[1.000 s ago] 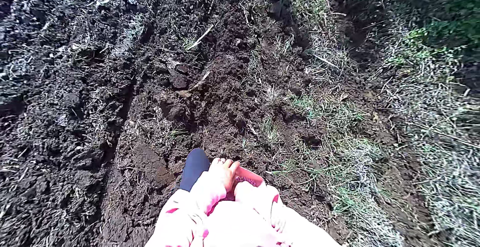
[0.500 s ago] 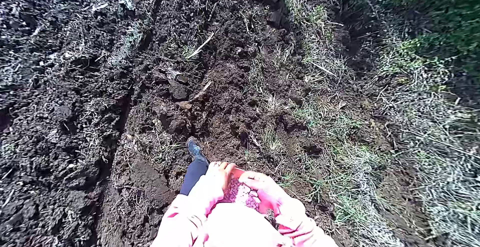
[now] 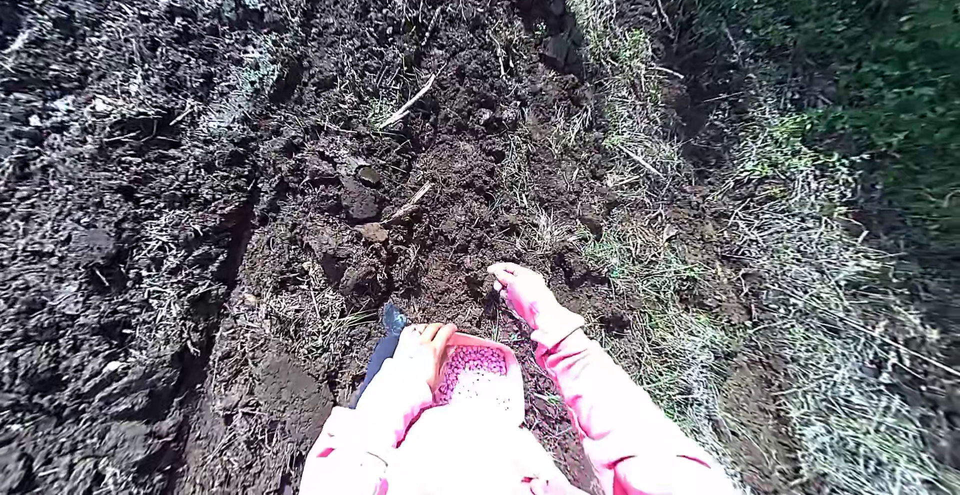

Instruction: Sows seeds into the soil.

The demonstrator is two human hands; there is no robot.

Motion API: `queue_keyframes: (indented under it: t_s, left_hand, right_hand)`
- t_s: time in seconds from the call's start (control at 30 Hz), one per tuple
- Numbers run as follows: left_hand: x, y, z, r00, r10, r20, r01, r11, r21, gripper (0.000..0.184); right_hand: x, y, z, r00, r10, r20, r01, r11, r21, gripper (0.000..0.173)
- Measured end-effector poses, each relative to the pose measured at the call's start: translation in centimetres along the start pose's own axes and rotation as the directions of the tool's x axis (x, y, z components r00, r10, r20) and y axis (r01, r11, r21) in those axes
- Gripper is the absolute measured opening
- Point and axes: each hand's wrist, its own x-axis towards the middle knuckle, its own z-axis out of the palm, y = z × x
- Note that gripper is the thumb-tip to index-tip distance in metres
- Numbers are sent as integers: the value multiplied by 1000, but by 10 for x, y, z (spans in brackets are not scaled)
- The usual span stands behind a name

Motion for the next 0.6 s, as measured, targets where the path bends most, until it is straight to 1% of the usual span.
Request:
queue_keyframes:
  t_s: [0.1,0.17,0.3,0.4,0.5,0.6]
  left_hand:
    - [-9,-17,-12,996,-22,-88,18,999,-46,41]
    - [-12,-27,-18,992,-31,-124,25,998,-50,40]
    - [-20,-39,-29,977,-63,-203,50,996,-70,41]
    - [-30,-47,-36,949,-81,-303,54,994,-99,39]
    - [-39,-54,-40,923,-79,-376,40,993,-109,38]
    - [-39,-57,-36,891,-75,-448,32,994,-102,37]
  right_hand:
    - [30,-19,10,999,-30,-28,23,971,-240,30]
    - [45,-26,17,997,-45,-59,27,962,-272,30]
    - [59,-31,26,993,-26,-119,0,977,-214,29]
    - [60,-28,25,991,26,-128,-35,997,-67,29]
    - [65,-11,17,988,78,-136,-73,996,46,28]
    - [67,21,5,979,128,-158,-120,991,54,28]
